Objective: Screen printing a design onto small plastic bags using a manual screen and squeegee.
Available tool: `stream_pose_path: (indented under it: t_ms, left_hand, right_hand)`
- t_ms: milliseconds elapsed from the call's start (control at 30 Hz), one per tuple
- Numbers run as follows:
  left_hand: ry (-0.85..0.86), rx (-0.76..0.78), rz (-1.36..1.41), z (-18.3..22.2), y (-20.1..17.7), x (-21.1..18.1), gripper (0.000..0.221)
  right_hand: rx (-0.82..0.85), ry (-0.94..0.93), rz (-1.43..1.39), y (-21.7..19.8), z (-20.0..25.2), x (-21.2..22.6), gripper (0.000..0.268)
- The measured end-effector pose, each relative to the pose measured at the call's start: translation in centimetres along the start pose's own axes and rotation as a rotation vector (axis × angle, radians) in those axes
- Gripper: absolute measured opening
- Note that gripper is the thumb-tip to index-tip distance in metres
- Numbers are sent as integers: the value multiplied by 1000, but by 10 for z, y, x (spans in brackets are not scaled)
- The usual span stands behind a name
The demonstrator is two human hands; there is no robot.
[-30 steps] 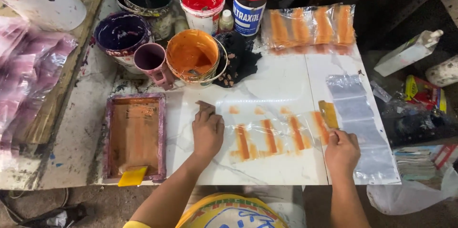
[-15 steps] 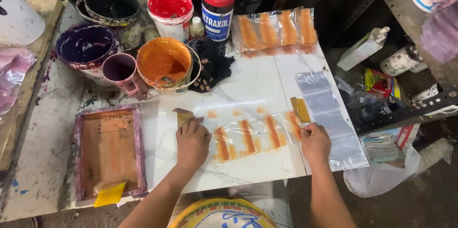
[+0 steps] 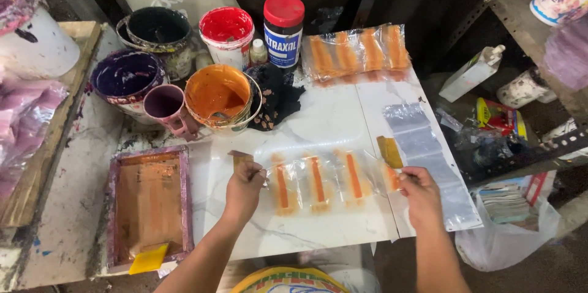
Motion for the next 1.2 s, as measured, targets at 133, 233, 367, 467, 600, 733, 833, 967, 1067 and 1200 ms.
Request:
stream_pose_path:
  t_ms: [133,233,367,467,600,733,833,967,1067,1200]
  left_hand:
    - [37,71,142,5,17,-29,16]
    - [44,124,233,5,37,-60,16]
    - [56,90,218,-13,60,-87,18]
    - [100,58,106,-37,81,-126,17]
    - [133,-55,-280,-94,104,-165,14]
    - [205,-147,-512,-159,131,-194,17]
    - [350,-241,-683,-195,150,-217,16]
    - [948,-305,-924,-226,183,-242,18]
    - [1005,-318,-1063,-248,200,-249,26]
    - [1184,-480,-1325,-275,223,-250,34]
  right_hand:
    - [73,77,-228,-21,-43,-36,24]
    - [164,77,-333,-30,-59,-34,19]
    - [121,56,-341,-42,-89,-20,22]
    - [88,-5,-282,-52,-143,-23,23]
    - [28,-125,-148,-34,-186,36,24]
    - [9,-203,-45,-15,-260,55,25]
    - [-34,-254,198,4,-301,74,24]
    - [-60,-167,237,38,-352,84,18]
    - [-57,-185,194,52,-392,66,15]
    - [-69,-173,275,69,-413,72,19]
Point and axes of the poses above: each hand's wrist, its own z-axis away from the middle knuckle, its own y-axis out of the palm, x = y × z, the point moved 7 cm from there along -z, towards the middle knuckle, and after that the axes turned 2 degrees about -y, right-handed, at the moved point
